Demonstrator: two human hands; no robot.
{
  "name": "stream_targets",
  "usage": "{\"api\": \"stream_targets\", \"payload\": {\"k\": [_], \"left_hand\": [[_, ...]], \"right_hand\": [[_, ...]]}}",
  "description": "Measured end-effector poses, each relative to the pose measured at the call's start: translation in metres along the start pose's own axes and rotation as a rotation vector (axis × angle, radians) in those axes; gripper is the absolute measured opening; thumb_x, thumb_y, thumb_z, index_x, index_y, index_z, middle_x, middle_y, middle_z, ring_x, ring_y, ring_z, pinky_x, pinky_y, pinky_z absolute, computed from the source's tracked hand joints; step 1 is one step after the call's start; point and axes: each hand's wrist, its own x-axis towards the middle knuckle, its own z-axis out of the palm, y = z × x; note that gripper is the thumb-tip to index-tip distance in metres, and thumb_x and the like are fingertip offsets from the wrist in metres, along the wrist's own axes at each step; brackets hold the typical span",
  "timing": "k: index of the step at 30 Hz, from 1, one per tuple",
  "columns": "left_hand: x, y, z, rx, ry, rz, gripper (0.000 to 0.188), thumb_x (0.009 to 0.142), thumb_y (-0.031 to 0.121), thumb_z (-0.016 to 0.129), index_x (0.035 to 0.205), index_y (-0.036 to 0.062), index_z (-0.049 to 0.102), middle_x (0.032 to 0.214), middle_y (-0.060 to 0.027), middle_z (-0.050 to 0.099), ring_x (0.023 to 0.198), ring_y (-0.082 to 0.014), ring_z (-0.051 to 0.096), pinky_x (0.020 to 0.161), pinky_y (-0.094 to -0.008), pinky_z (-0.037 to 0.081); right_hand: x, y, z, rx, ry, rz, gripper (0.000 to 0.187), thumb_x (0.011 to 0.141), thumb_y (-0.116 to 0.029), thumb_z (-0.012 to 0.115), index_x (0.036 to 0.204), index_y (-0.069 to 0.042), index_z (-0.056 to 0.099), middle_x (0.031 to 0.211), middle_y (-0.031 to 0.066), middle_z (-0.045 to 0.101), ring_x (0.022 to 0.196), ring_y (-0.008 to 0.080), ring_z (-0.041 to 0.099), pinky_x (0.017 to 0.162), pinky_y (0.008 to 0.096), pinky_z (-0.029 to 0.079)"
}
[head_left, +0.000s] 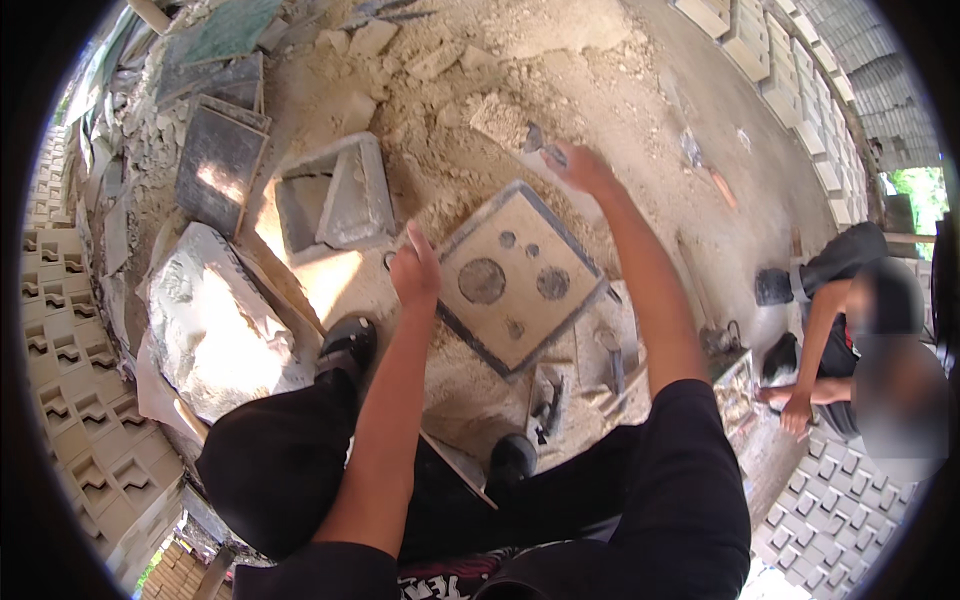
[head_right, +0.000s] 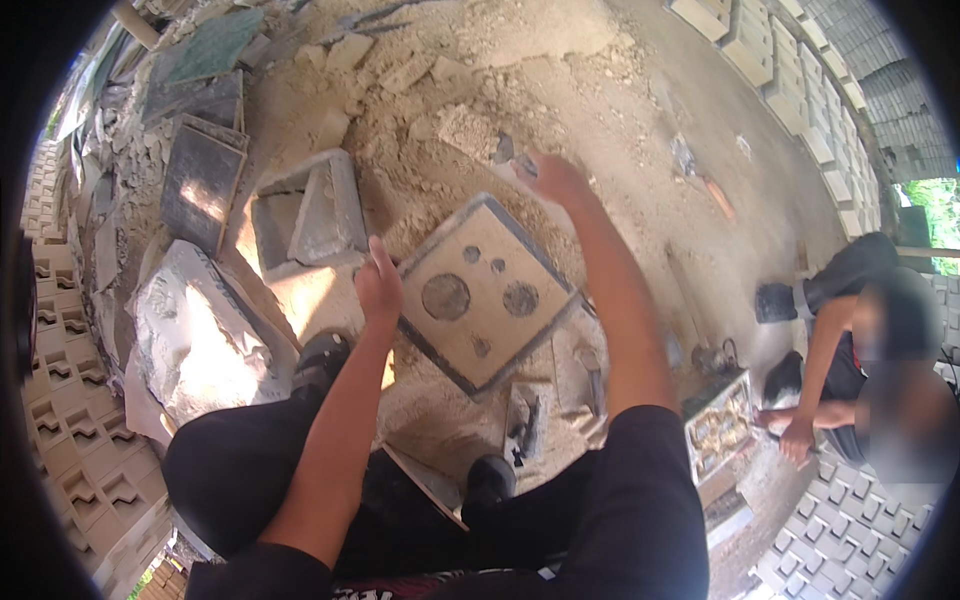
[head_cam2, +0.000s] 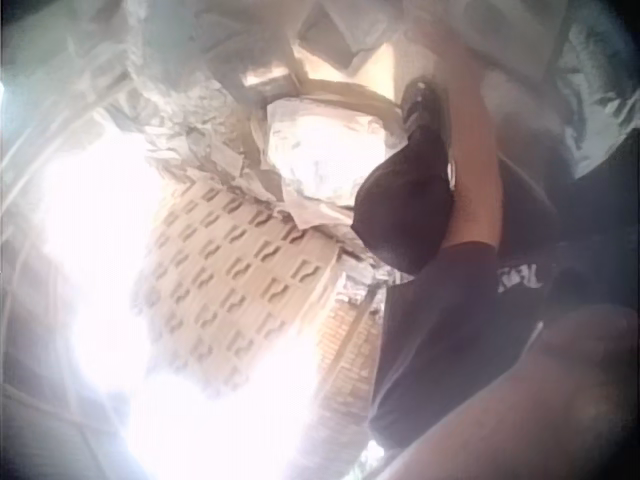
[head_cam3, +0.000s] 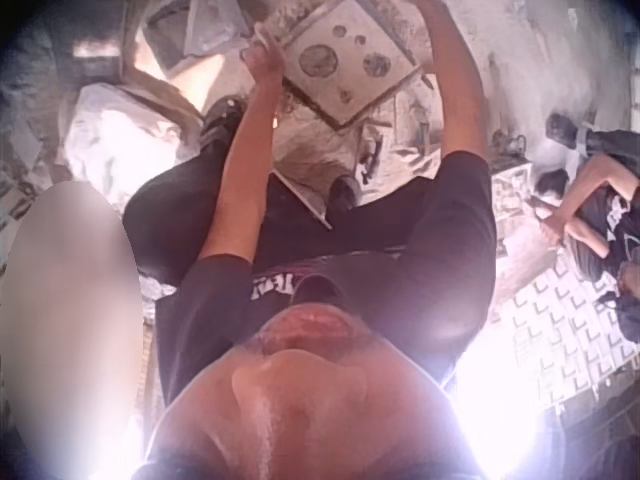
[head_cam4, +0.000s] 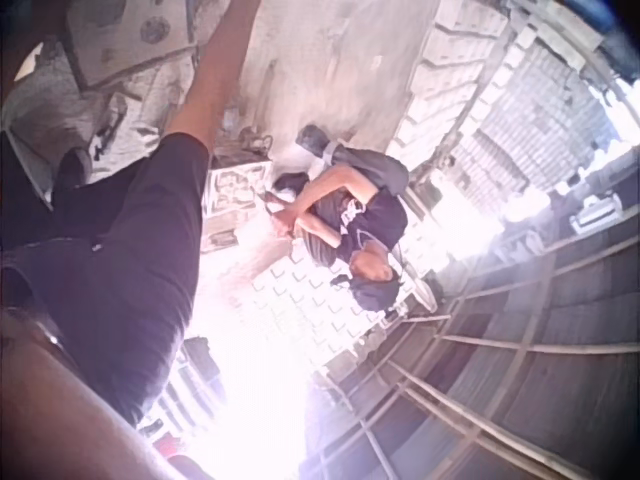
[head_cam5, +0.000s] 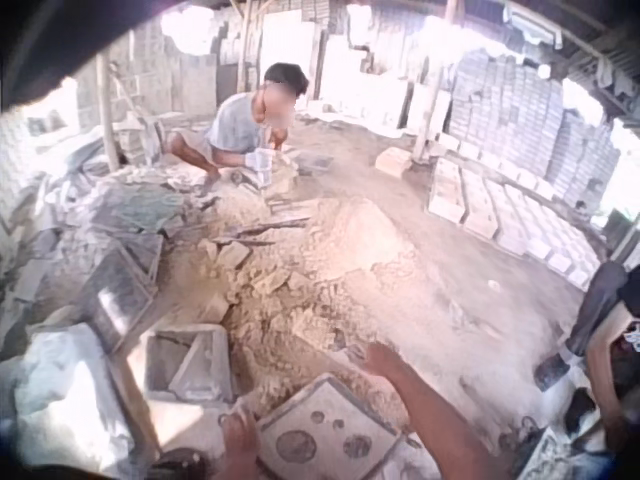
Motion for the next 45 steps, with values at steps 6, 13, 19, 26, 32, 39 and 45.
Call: {"api": "stream_targets", "payload": {"k": [6,13,19,26,32,39,45], "left_hand": [[0.007,-0.003,0.003,-0.024,-0.003,-0.04,0.081,0.098,0.059,0.022,0.077,-0.0041,0.069,0.083,-0.029,0.066,0.088,-0.0475,0.06,0.084,-0.0534,0.044],[0.005,-0.004,0.006,-0.074,-0.011,-0.008,0.076,0.1,0.055,0.021,0.087,-0.0005,0.071,0.088,-0.0222,0.069,0.093,-0.0422,0.062,0.088,-0.0485,0.045],[-0.016,-0.001,0.006,-0.169,0.038,0.199,0.077,0.099,0.057,0.018,0.094,-0.0011,0.067,0.103,-0.0264,0.065,0.099,-0.0453,0.058,0.088,-0.051,0.043],[0.008,-0.017,0.012,-0.438,-0.063,-0.028,0.079,0.098,0.06,0.018,0.097,-0.0011,0.068,0.091,-0.0219,0.067,0.091,-0.0404,0.06,0.086,-0.0467,0.043],[-0.005,-0.012,0.01,-0.262,0.085,-0.079,0.072,0.099,0.054,0.022,0.095,-0.0011,0.068,0.09,-0.024,0.067,0.093,-0.0434,0.06,0.086,-0.0478,0.044],[-0.013,-0.012,0.015,-0.326,0.196,0.032,0.062,0.1,0.045,0.028,0.091,-0.0002,0.069,0.088,-0.0213,0.068,0.088,-0.0426,0.061,0.081,-0.0476,0.046],[-0.008,-0.009,0.013,-0.769,0.149,-0.063,0.06,0.099,0.04,0.029,0.088,-0.0057,0.067,0.084,-0.0145,0.068,0.081,-0.0265,0.064,0.08,-0.0376,0.047]], "right_hand": [[-0.111,-0.029,-0.077,-0.059,-0.098,0.101,0.046,0.091,-0.049,0.053,0.11,-0.008,0.059,0.089,0.0194,0.068,0.082,0.0375,0.066,0.073,0.0466,0.051],[-0.21,-0.058,-0.055,-0.351,0.027,-0.062,0.034,0.091,-0.037,0.057,0.111,-0.01,0.053,0.097,0.0178,0.066,0.081,0.0353,0.066,0.069,0.0478,0.053],[-0.246,-0.097,-0.036,-0.194,0.028,0.252,0.042,0.099,-0.037,0.044,0.129,-0.007,0.044,0.088,0.0232,0.064,0.085,0.0377,0.066,0.072,0.0491,0.054],[-0.233,-0.146,-0.007,-0.068,-0.116,0.158,0.047,0.099,-0.037,0.042,0.134,-0.005,0.038,0.089,0.0273,0.066,0.086,0.0423,0.066,0.077,0.0524,0.051],[-0.312,-0.079,0.007,-0.106,-0.14,0.143,0.036,0.098,-0.036,0.045,0.12,-0.008,0.047,0.075,0.0254,0.065,0.074,0.0455,0.064,0.066,0.0559,0.049],[-0.296,-0.089,-0.007,0.143,0.04,-0.04,0.035,0.1,-0.035,0.044,0.115,-0.004,0.046,0.071,0.0253,0.061,0.068,0.0436,0.063,0.057,0.0512,0.049],[-0.283,-0.125,0.059,0.053,-0.201,-0.013,0.033,0.1,-0.035,0.042,0.113,-0.005,0.044,0.077,0.025,0.063,0.072,0.0447,0.064,0.061,0.0526,0.051]]}}
